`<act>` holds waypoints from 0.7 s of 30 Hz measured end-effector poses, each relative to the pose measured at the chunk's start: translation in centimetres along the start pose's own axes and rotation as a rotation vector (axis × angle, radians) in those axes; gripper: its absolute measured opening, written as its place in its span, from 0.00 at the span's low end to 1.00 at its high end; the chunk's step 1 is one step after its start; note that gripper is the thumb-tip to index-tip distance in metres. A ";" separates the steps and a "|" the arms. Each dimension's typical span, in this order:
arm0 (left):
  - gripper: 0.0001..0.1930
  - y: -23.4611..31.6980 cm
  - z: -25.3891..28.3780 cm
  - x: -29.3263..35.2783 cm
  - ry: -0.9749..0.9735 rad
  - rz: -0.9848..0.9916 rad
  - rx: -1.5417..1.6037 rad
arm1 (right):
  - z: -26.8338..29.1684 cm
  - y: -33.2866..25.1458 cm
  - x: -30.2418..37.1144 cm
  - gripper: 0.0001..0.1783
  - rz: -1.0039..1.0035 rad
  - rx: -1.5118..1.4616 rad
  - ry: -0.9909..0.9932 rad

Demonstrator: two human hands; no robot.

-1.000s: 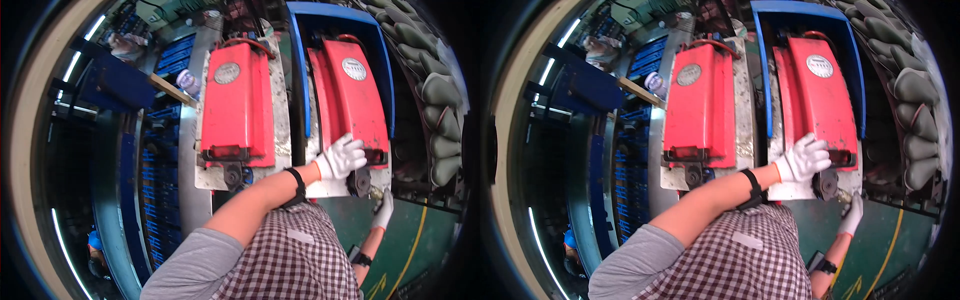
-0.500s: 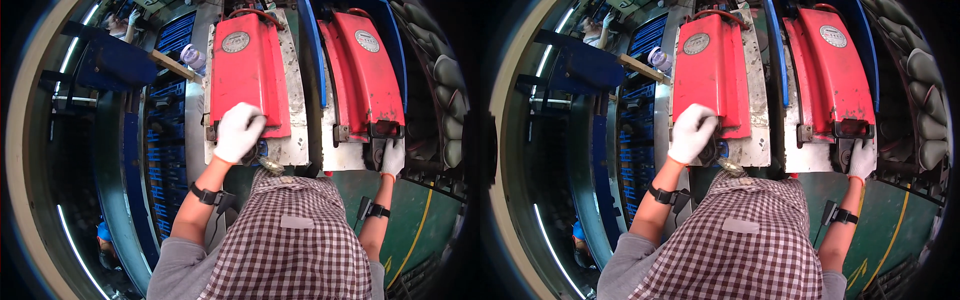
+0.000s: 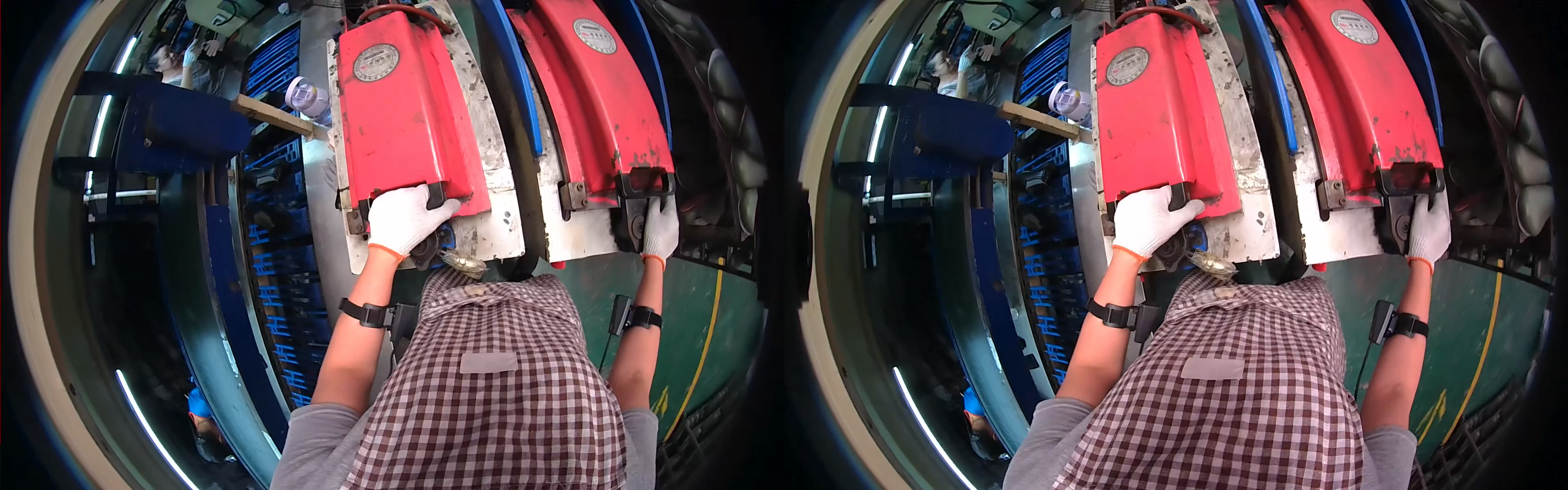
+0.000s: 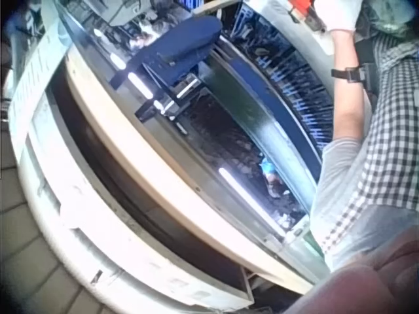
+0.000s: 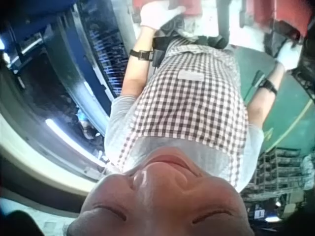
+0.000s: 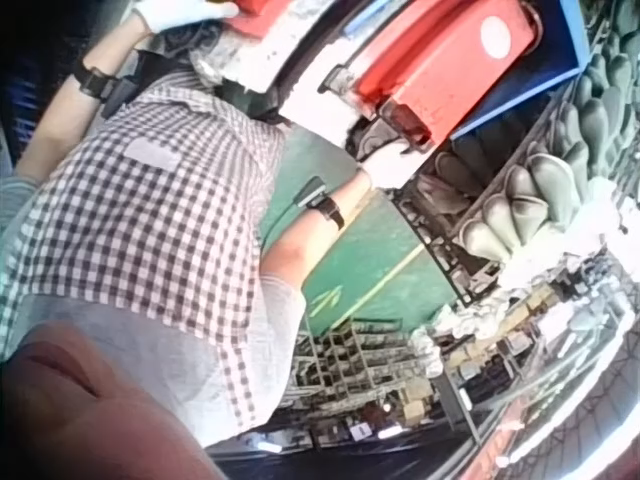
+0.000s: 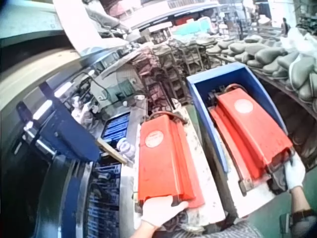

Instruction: Attaching and pressing soles onto shoes using an industrial machine.

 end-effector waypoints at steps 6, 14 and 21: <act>0.27 -0.1 -0.8 -0.3 0.051 -0.018 -0.022 | -0.3 0.5 -0.4 0.28 -0.017 0.010 -0.009; 0.29 -0.3 -0.7 -0.3 0.004 -0.030 -0.001 | 0.2 0.2 -0.3 0.26 -0.034 -0.042 0.007; 0.28 -0.7 -0.7 -0.4 0.049 -0.079 0.087 | 0.5 0.1 0.1 0.25 -0.076 -0.007 0.019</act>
Point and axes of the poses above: each hand's wrist, its own x-axis away from the middle knuckle, its own z-axis out of the back of the hand, y = z × x, the point moved 6 cm from there along -x, towards the middle knuckle, and after that the axes turned 7 degrees about x, right-handed, at the moved point
